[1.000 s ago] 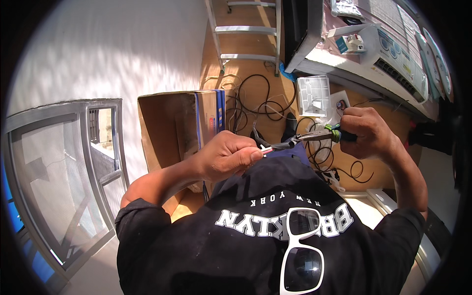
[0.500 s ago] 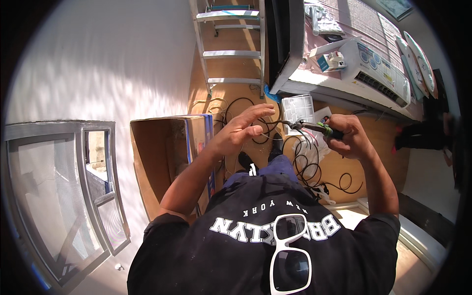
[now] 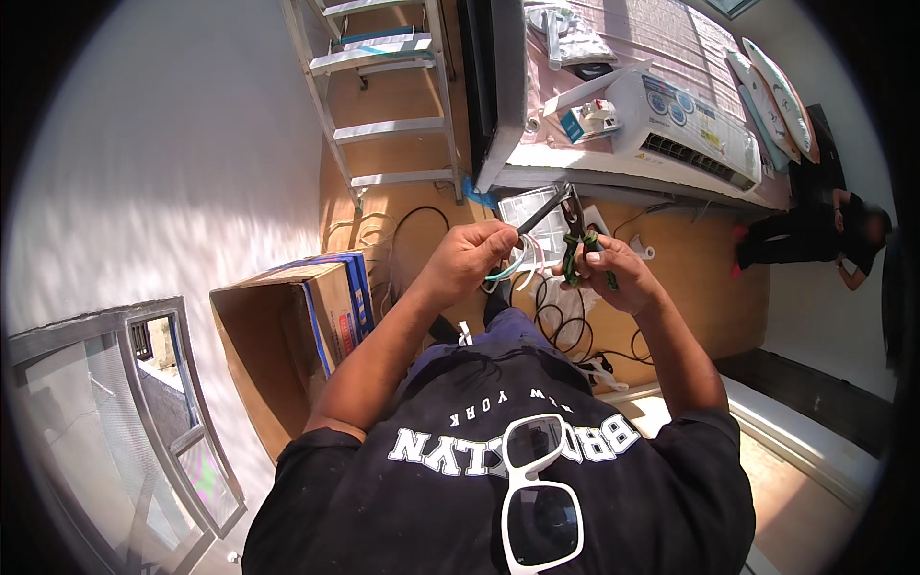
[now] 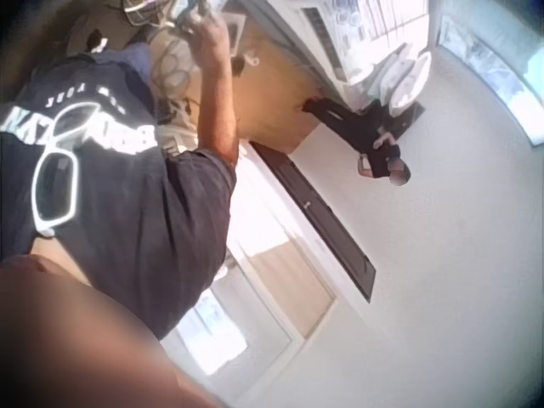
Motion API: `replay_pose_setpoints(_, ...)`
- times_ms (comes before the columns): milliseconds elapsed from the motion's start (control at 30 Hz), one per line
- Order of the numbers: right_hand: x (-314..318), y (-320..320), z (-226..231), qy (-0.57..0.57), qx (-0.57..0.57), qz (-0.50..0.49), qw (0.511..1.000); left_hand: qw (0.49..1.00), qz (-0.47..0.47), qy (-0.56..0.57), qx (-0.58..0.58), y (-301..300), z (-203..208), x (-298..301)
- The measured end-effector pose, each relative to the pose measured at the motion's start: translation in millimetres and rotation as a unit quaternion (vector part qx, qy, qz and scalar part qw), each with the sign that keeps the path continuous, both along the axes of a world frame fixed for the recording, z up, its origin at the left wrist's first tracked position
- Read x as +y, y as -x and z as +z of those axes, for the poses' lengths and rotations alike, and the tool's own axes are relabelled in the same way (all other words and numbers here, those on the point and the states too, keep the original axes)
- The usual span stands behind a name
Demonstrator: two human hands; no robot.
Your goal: The person strips and twists electrical wires, then uses a cordless drill to secure the indoor air conditioner unit to the wall. They connect the wires to the unit's terminal block and tuck them into the wiring compartment.
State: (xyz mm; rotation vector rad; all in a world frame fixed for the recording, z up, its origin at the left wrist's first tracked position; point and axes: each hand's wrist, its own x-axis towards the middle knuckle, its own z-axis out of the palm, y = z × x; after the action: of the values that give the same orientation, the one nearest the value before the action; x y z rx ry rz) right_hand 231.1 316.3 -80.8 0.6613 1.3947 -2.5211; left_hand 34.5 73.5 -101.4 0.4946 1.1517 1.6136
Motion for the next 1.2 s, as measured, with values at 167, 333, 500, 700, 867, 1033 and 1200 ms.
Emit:
replay_pose_setpoints(167,2.0,14.2,-32.0,-0.104,-0.019,0.068,0.992,0.973,0.084,0.106,0.188,10.7,1.2,11.8)
replay_pose_setpoints(333,25.7,21.9,-33.8,-0.447,0.078,0.114,0.884,0.946,0.129,0.149,0.257,19.8,0.8,20.6)
replay_pose_setpoints(500,26.3,26.3,-19.4,0.198,0.194,-0.047,0.96,0.946,0.172,0.169,0.217,25.4,-2.8,14.9)
replay_pose_setpoints(700,5.2,40.1,-14.9,0.285,0.045,0.078,0.954,0.945,0.18,0.176,0.21,15.0,-2.5,8.6)
replay_pose_setpoints(867,8.9,38.9,-1.9,-0.453,0.011,0.212,0.866,0.955,0.192,0.177,0.143,5.5,6.8,2.3)
replay_pose_setpoints(1033,-0.7,31.0,9.2,-0.572,0.101,0.08,0.81,0.942,0.184,0.172,0.223,-0.4,13.6,-4.2)
replay_pose_setpoints(1200,-21.2,15.8,-2.3,-0.505,0.027,0.078,0.859,0.934,0.181,0.212,0.224,-4.2,22.3,-11.7)
